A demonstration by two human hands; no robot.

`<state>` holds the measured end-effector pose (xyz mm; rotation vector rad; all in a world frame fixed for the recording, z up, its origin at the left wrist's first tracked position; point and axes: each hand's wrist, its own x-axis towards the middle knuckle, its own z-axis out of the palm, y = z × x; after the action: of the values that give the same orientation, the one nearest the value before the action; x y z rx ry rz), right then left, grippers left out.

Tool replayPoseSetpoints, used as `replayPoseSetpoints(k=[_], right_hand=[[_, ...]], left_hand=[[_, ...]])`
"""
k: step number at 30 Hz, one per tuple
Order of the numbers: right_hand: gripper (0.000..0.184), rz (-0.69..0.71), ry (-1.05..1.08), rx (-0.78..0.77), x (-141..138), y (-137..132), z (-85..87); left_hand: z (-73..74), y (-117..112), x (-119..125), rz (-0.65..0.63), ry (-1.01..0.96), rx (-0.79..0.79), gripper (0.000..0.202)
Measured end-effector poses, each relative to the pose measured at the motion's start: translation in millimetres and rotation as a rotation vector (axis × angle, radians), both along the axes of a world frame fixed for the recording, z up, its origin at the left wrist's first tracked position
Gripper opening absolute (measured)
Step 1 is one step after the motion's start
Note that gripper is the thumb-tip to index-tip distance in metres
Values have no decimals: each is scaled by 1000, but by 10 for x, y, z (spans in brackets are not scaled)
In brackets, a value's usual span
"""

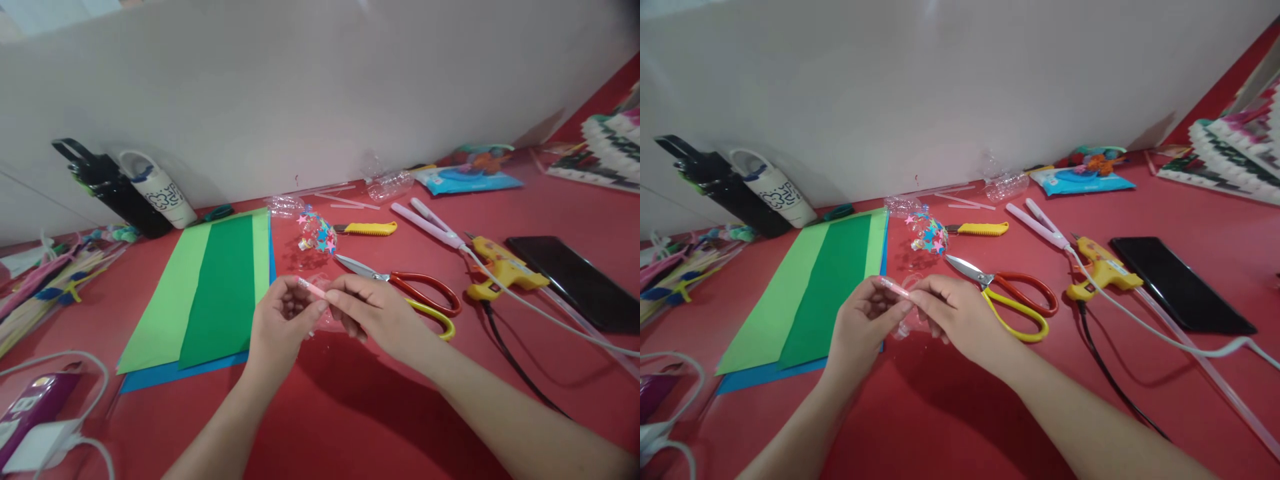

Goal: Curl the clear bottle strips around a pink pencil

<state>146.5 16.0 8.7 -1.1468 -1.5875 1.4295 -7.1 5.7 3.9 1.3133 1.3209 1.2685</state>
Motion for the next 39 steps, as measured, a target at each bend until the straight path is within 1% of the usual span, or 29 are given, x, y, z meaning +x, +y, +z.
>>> replayPoseSetpoints(k=[4,9,11,13,15,17,20,23,25,27,33,35,39], right_hand=[[26,24,7,-8,0,-7,24],[27,29,29,-8,-6,-18,54],[26,28,83,-45,-11,-5,54],[24,38,153,-114,-15,13,44],[24,50,215,-189,-19,28,30],[24,40,239,-228,-25,29,19],[18,-4,231,-188,-37,9,17],[10,-24,189,-73,-42,-10,19],[5,-13,190,-14,-34,-10,15],[4,15,216,-4,-11,4,12],[11,112,240,-78,77,59,50],[12,124,270,-110,80,67,59],[12,108,340,-217,57,73,38]], left_hand=[[-24,-16,-9,-47,43,27,8],[-67,-44,-18,13,113,84,9],[-76,-55,-20,29,146,111,9],[-82,-61,-20,32,177,132,10],[-91,-57,-18,16,184,134,9],[-106,-49,-17,0,166,130,8],[-137,-36,-18,-10,123,124,7],[-158,-34,-21,2,80,94,8],[-157,-39,-21,12,65,72,9],[-143,-48,-18,7,71,77,7],[-96,-71,-13,-31,166,195,5],[-95,-75,-19,-32,198,226,4],[-90,-75,-29,-33,231,203,3]])
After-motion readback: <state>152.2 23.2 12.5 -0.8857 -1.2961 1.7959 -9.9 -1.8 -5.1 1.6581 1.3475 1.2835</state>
